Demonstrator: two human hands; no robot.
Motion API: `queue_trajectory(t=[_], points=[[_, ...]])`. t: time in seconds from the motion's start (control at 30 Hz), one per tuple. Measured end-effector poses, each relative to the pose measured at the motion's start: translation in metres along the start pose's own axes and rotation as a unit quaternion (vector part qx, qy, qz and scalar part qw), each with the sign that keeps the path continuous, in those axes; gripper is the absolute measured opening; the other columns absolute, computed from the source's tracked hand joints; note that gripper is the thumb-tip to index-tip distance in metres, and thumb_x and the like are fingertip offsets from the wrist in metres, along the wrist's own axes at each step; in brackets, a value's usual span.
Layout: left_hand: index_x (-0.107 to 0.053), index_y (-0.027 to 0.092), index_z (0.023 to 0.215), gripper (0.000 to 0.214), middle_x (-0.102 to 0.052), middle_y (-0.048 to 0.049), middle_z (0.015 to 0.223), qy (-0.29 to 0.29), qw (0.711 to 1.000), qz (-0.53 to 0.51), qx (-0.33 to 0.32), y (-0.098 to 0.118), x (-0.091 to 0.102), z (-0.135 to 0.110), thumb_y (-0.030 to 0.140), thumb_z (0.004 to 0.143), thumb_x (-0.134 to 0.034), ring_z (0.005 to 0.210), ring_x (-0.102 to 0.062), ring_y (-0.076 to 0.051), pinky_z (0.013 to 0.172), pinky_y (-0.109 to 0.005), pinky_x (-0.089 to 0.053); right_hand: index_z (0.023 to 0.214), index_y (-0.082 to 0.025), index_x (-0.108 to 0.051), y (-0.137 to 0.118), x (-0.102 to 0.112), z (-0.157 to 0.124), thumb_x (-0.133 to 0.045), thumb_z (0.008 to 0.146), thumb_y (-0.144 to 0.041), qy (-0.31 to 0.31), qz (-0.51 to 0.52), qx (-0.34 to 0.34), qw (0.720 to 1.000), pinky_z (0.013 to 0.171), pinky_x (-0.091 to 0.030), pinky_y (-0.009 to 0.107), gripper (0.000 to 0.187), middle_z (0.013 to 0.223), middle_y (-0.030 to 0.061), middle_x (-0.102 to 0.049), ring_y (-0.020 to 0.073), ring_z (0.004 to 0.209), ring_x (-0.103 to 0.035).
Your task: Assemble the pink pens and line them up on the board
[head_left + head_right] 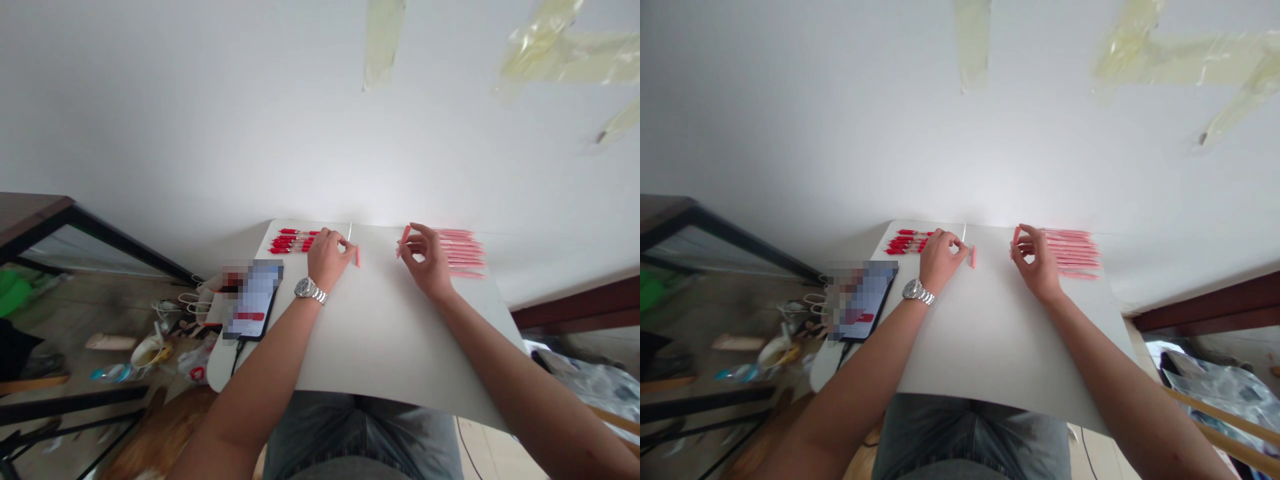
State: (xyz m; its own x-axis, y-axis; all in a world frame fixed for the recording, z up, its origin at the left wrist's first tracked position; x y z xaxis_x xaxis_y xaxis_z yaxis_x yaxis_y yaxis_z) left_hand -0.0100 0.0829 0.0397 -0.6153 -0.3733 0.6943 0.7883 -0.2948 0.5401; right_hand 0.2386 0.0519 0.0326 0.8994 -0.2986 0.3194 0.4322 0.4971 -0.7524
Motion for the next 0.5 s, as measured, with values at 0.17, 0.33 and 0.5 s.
queue_trajectory(t=[0.17, 0.33, 0.5], points=[[-0.061, 0.020, 0.081, 0.005, -0.060, -0.0030, 0.090, 0.014, 0.971, -0.237, 0.034, -0.006, -0.003, 0.005, 0.019, 0.084, -0.064, 0.075, -0.057, -0.014, 0.072, -0.029, -0.049, 0.139, -0.028, -0.050, -0.003, -0.003, -0.001, -0.068, 0.094, -0.040, -0.019, -0.010, 0.003, 1.000, 0.079, -0.063, 0.041, 0.050, 0.106, 0.0054, -0.071, 0.0198, 0.083, -0.073], [-0.060, 0.020, 0.085, 0.006, -0.059, 0.0008, 0.079, -0.022, 0.896, -0.435, 0.089, -0.015, -0.020, 0.009, 0.024, 0.087, -0.064, 0.067, -0.055, -0.010, 0.064, -0.024, -0.046, 0.136, -0.027, -0.051, -0.006, -0.005, -0.002, -0.069, 0.094, -0.042, -0.030, -0.028, 0.014, 0.999, 0.077, -0.061, 0.039, 0.048, 0.107, 0.0060, -0.073, 0.0199, 0.084, -0.073], [-0.063, 0.019, 0.085, 0.011, -0.062, 0.0013, 0.073, -0.038, 0.844, -0.522, 0.116, -0.017, -0.030, 0.009, 0.028, 0.087, -0.069, 0.058, -0.050, -0.008, 0.058, -0.023, -0.041, 0.129, -0.025, -0.055, -0.013, -0.009, -0.003, -0.068, 0.095, -0.042, -0.045, -0.051, 0.031, 0.997, 0.074, -0.061, 0.036, 0.040, 0.102, 0.0060, -0.075, 0.0190, 0.082, -0.073]])
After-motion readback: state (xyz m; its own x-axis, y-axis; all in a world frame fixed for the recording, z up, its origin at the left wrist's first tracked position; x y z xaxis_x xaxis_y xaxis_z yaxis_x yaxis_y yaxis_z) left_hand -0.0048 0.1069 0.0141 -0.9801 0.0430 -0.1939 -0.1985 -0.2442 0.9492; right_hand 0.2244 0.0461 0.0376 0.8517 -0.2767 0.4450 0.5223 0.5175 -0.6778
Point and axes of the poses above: each hand's wrist, its own z-axis towards the middle knuckle, its own x-axis out of the back of the hand, y = z × x, the point moved 8 cm from there along z, towards the middle knuckle
